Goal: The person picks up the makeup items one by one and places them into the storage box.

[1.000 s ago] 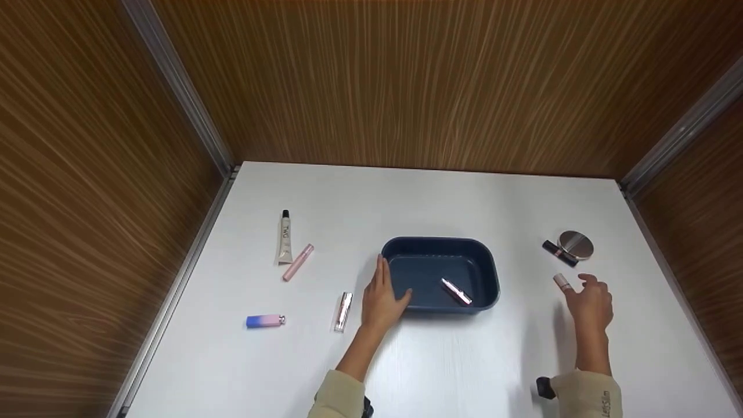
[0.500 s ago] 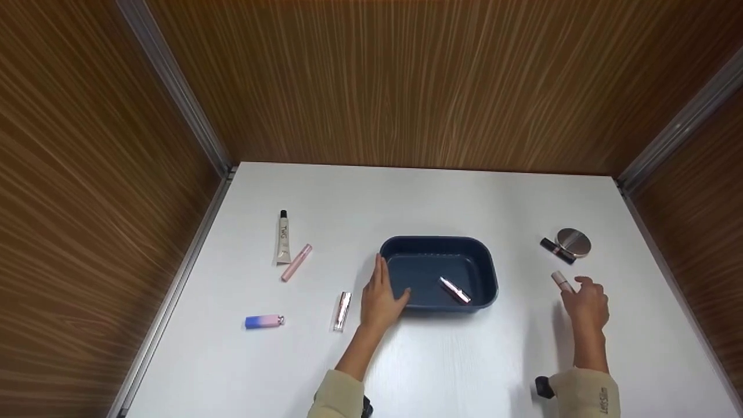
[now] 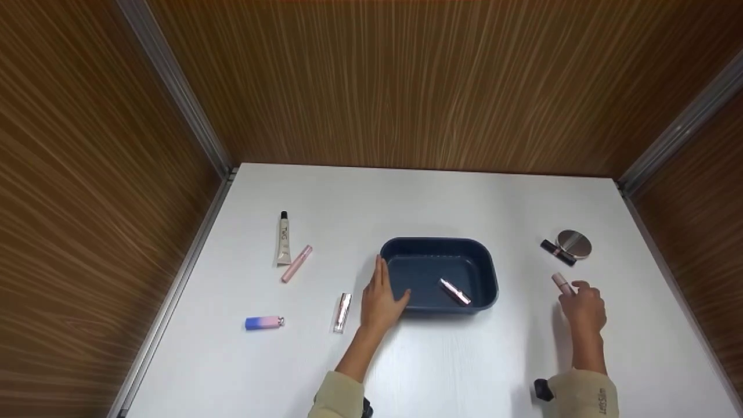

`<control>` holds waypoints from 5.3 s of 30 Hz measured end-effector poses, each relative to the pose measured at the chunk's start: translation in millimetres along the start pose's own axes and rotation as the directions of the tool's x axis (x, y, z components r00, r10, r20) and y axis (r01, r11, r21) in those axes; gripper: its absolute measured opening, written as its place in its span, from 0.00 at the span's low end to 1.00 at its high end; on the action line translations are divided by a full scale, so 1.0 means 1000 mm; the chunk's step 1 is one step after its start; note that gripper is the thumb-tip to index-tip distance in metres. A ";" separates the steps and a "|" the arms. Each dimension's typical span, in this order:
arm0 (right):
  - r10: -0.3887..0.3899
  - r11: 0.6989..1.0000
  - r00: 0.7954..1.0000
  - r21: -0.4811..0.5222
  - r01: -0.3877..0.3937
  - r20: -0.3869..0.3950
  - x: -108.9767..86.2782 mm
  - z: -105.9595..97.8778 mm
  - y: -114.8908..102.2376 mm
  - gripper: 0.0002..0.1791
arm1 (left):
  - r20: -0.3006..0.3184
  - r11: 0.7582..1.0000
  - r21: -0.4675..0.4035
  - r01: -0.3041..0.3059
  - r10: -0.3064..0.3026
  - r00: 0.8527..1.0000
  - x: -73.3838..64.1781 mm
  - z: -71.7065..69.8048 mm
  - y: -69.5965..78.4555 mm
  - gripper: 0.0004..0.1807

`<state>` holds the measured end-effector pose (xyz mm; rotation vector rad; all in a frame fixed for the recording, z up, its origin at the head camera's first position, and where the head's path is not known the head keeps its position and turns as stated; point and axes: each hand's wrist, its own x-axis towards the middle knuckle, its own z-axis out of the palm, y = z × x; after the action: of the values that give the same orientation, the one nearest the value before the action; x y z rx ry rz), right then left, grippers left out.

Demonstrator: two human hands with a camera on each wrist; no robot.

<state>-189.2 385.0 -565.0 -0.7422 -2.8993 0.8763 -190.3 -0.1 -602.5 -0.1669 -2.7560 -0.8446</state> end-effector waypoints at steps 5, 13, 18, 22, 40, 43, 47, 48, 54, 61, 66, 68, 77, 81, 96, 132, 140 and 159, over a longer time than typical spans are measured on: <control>0.016 1.000 1.000 -0.009 -0.016 0.017 0.001 0.001 0.001 0.24 | 0.004 1.000 0.003 0.002 -0.002 1.000 0.000 0.000 0.000 0.48; 0.005 0.999 1.000 -0.031 -0.004 0.008 0.002 0.001 0.003 0.23 | -0.007 1.000 -0.003 -0.003 0.003 1.000 0.000 0.002 -0.001 0.48; 0.036 0.998 0.999 -0.049 -0.035 0.033 0.003 0.002 0.006 0.24 | 0.008 1.000 -0.011 0.010 -0.010 1.000 0.000 0.002 -0.001 0.48; 0.036 0.998 0.999 -0.056 -0.035 0.027 0.002 0.004 0.010 0.23 | 0.015 1.000 -0.014 0.017 -0.016 1.000 0.000 0.001 -0.001 0.48; 0.016 0.998 0.999 -0.056 -0.018 -0.048 0.006 0.012 0.018 0.20 | 0.010 1.000 0.011 0.020 -0.020 1.000 0.001 0.002 -0.001 0.48; 0.008 0.999 0.998 -0.049 -0.012 -0.066 0.006 0.013 0.020 0.19 | 0.009 1.000 0.011 0.016 -0.016 1.000 0.001 0.003 -0.001 0.48; -0.004 0.999 0.997 -0.043 0.000 -0.083 0.006 0.014 0.020 0.18 | 0.012 1.000 0.014 0.012 -0.012 1.000 0.001 0.003 -0.002 0.48; -0.007 0.999 0.996 -0.044 0.003 -0.086 0.006 0.014 0.020 0.18 | 0.012 1.000 0.016 0.011 -0.011 1.000 0.001 0.003 -0.002 0.47; -0.019 0.999 0.995 -0.051 0.014 -0.099 0.007 0.014 0.022 0.17 | 0.024 1.000 0.003 0.021 -0.021 0.999 0.001 0.002 -0.002 0.48; -0.030 0.999 0.991 -0.041 0.025 -0.128 0.007 0.016 0.023 0.16 | 0.005 1.000 -0.005 0.006 -0.006 1.000 0.000 0.002 -0.001 0.49; -0.042 0.998 0.991 -0.043 0.037 -0.125 0.007 0.016 0.024 0.16 | 0.018 1.000 0.002 0.011 -0.011 1.000 0.000 0.000 0.000 0.48; -0.044 0.998 0.991 -0.040 0.039 -0.123 0.007 0.015 0.023 0.16 | 0.017 1.000 0.002 0.012 -0.012 1.000 0.000 0.000 0.000 0.48; -0.019 0.999 0.996 -0.053 0.014 -0.089 0.004 0.013 0.020 0.16 | 0.005 1.000 0.010 0.007 -0.007 1.000 0.001 0.001 -0.001 0.48; -0.007 0.999 0.997 -0.046 0.003 -0.081 0.002 0.012 0.019 0.16 | 0.009 1.000 0.014 0.007 -0.007 1.000 0.001 0.000 0.000 0.48; -0.046 0.999 0.992 -0.030 0.042 -0.119 0.002 0.014 0.022 0.15 | 0.002 1.000 -0.011 0.011 -0.011 1.000 0.000 0.001 -0.001 0.48; -0.029 1.000 0.997 0.000 0.029 -0.077 -0.003 0.008 0.014 0.16 | 0.021 1.000 0.001 0.027 -0.027 0.999 0.001 0.002 0.001 0.48; -0.019 1.000 0.997 0.010 0.020 -0.070 -0.004 0.007 0.010 0.16 | 0.009 1.000 0.001 0.020 -0.021 1.000 0.001 0.002 0.001 0.48; -0.076 0.996 0.990 0.026 0.080 -0.117 -0.010 0.009 0.007 0.15 | -0.026 1.000 0.004 0.001 -0.001 1.000 0.000 0.002 0.001 0.48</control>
<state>-178.5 381.1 -574.8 -0.6499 -2.7859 0.8378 -190.1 1.7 -603.6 -0.1528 -2.7333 -0.8350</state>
